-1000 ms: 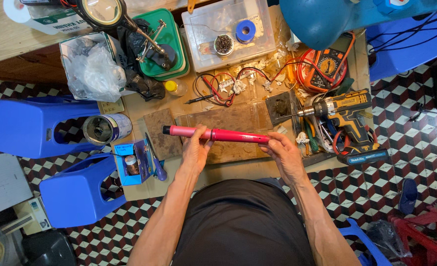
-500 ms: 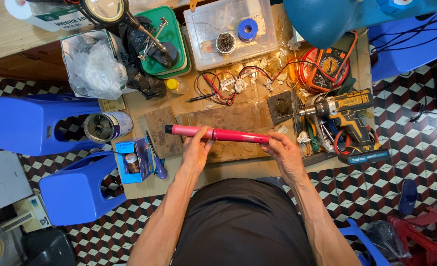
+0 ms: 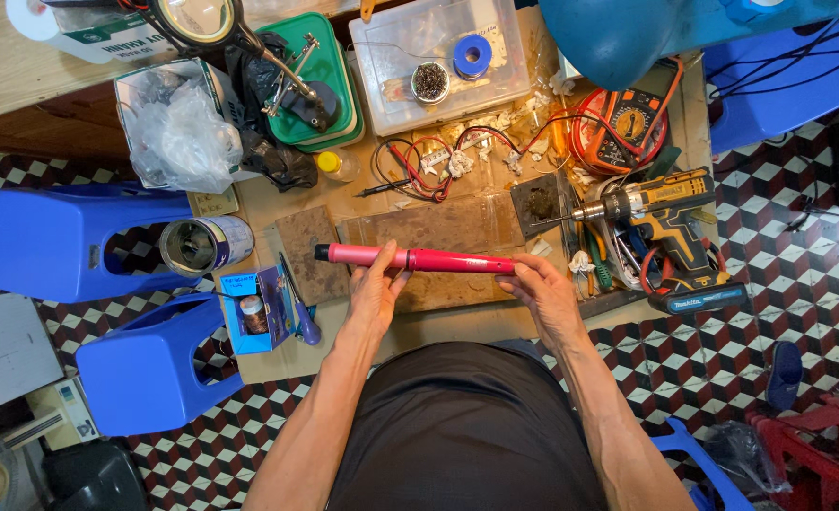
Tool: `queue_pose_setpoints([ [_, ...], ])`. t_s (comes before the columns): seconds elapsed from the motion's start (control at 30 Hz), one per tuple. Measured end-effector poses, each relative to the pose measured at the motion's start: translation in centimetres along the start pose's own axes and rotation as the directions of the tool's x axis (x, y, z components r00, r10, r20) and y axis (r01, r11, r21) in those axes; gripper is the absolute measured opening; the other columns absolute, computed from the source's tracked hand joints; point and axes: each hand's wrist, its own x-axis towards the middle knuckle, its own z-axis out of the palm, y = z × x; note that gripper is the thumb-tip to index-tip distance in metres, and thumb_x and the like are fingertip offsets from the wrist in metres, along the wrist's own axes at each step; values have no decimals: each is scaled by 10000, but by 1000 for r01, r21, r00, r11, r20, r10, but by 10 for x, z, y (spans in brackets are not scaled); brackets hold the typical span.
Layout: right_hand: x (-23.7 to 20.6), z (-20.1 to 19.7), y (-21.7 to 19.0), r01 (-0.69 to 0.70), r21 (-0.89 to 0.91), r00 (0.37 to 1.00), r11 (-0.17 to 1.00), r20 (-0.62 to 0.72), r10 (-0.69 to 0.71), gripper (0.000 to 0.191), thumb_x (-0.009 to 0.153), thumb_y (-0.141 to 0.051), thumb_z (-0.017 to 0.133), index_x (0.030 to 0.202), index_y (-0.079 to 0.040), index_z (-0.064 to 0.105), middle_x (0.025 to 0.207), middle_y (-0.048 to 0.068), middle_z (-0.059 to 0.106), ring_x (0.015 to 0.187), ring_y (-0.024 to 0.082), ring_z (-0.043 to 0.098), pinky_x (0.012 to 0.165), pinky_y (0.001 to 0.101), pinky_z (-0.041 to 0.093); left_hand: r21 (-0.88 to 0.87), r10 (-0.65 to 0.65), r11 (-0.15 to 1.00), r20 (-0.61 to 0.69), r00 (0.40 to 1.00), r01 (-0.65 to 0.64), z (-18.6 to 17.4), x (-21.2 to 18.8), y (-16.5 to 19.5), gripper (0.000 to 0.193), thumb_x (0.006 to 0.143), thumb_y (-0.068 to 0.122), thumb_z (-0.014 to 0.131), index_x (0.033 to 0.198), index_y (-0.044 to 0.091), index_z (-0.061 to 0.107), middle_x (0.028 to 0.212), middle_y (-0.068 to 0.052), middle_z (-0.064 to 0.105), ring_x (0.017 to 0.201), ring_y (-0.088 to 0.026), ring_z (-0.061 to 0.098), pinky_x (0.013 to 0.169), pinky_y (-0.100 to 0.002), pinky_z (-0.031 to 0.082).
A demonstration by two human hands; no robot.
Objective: The person retrieves a pink hair styler and a cordless drill from a cluttered workbench. They attempt to use the drill on the styler, then switch to a screwdriver to remove a screw from the styler's body. After removing the screw, they open the styler's casing and wipe the inside with a cloth.
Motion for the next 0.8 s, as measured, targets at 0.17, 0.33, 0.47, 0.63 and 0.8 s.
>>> queue_pose_setpoints([
  [0.17, -2, 3, -6, -11, -53, 1000, 999, -5, 11, 340, 1005, -189, 609, 1265, 30, 601, 1125, 151, 712, 1000, 201, 716, 901, 319, 591, 48, -20, 999, -64, 998, 23, 4, -4, 4, 346, 854, 190, 802, 1079, 130, 545, 1023, -57, 647, 1004, -212, 683, 949, -472, 611],
  [0.33, -4, 5, -14, 3, -101, 1000, 995, -7, -3, 428, 983, -228, 638, 1312, 34, 564, 1122, 150, 714, 1001, 199, 717, 902, 315, 588, -37, -59, 998, -50, 997, 58, 4, -2, -4, 323, 835, 168, 825, 1055, 95, 599, 1033, -59, 650, 1010, -225, 687, 952, -485, 609],
  [0.47, -23, -11, -36, 92, -388, 960, 917, -209, -185, 466, 976, -255, 641, 1350, 15, 572, 1052, 105, 748, 975, 178, 715, 869, 274, 547, -137, -131, 984, -126, 983, 114, 12, 7, -8, 297, 823, 115, 798, 1040, 122, 595, 1041, -47, 650, 1019, -231, 671, 943, -485, 582],
  [0.63, -50, -71, -87, 120, -831, 587, 543, -382, -714, 345, 1041, -239, 630, 1300, -13, 638, 1080, 127, 716, 975, 246, 687, 884, 336, 528, -251, -158, 961, -144, 977, 118, 19, 7, -12, 274, 845, 101, 779, 1037, 98, 584, 1061, -58, 642, 1083, -273, 679, 984, -483, 581],
  [0.8, -19, -127, -127, -54, -998, 706, 33, -62, -705, 521, 883, -153, 700, 1354, 33, 575, 1266, 275, 603, 1198, 441, 553, 1020, 501, 450, -298, -176, 946, -129, 976, 131, 16, 9, -15, 288, 854, 149, 787, 1069, 92, 604, 1098, -75, 659, 1117, -263, 670, 1012, -463, 575],
])
